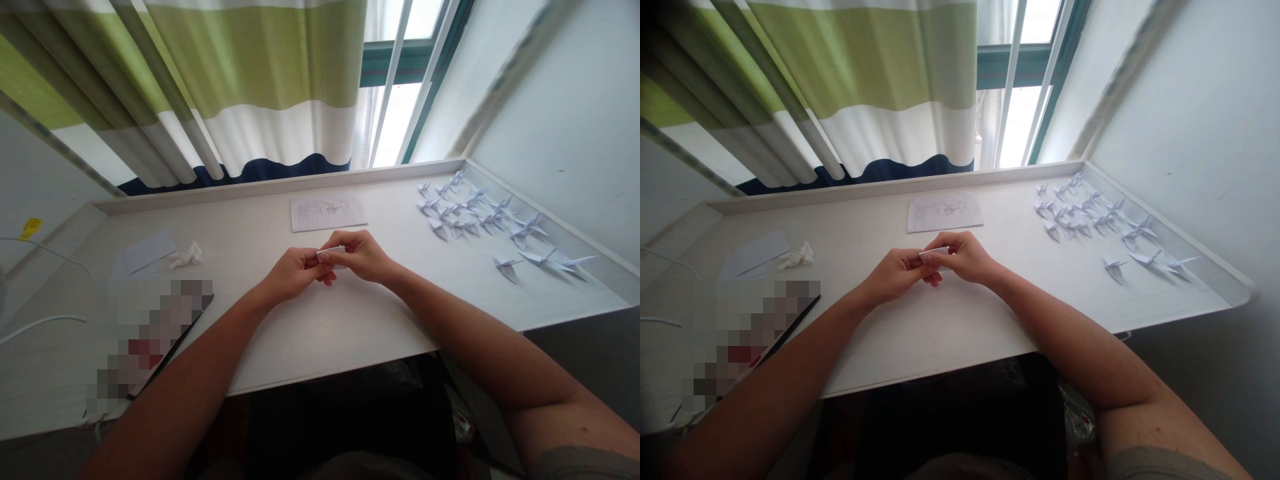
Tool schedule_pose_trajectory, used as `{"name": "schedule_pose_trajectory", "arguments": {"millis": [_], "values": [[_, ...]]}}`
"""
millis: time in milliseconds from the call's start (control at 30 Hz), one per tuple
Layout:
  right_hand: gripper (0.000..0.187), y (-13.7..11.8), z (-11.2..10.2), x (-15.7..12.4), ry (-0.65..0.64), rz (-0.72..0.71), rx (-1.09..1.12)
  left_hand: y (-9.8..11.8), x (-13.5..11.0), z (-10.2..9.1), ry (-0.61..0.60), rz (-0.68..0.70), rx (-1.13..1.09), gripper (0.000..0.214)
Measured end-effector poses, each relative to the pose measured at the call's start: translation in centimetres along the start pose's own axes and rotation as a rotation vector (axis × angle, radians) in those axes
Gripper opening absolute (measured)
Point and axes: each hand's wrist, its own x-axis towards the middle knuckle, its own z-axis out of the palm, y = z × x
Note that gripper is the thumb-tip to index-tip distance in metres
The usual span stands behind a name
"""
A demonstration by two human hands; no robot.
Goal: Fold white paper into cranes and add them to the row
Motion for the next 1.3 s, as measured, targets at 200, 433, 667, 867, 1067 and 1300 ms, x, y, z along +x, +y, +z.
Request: {"name": "schedule_pose_trajectory", "arguments": {"millis": [200,433,667,867,1067,1300], "values": [[0.029,-0.7,0.6,-0.2,-0.020,0.013,0.144,0.4,-0.1,0.7,-0.069,0.014,0.020,0.037],[0.032,-1.1,0.7,-0.3,-0.081,0.139,0.164,0.4,-0.1,1.1,-0.117,-0.008,0.046,0.035],[0.046,-0.5,0.4,0.3,0.160,0.115,0.091,0.3,0.2,1.0,-0.008,-0.082,-0.117,0.044],[0.058,-0.3,0.0,0.5,0.182,0.065,-0.030,0.3,0.3,0.9,0.022,-0.119,-0.189,0.056],[0.054,0.1,-0.3,0.4,0.147,0.089,-0.017,0.5,0.1,0.5,0.044,-0.141,-0.198,0.064],[0.064,0.3,-0.3,0.4,0.130,0.124,0.075,0.3,0.2,0.4,-0.008,-0.093,-0.144,0.044]]}}
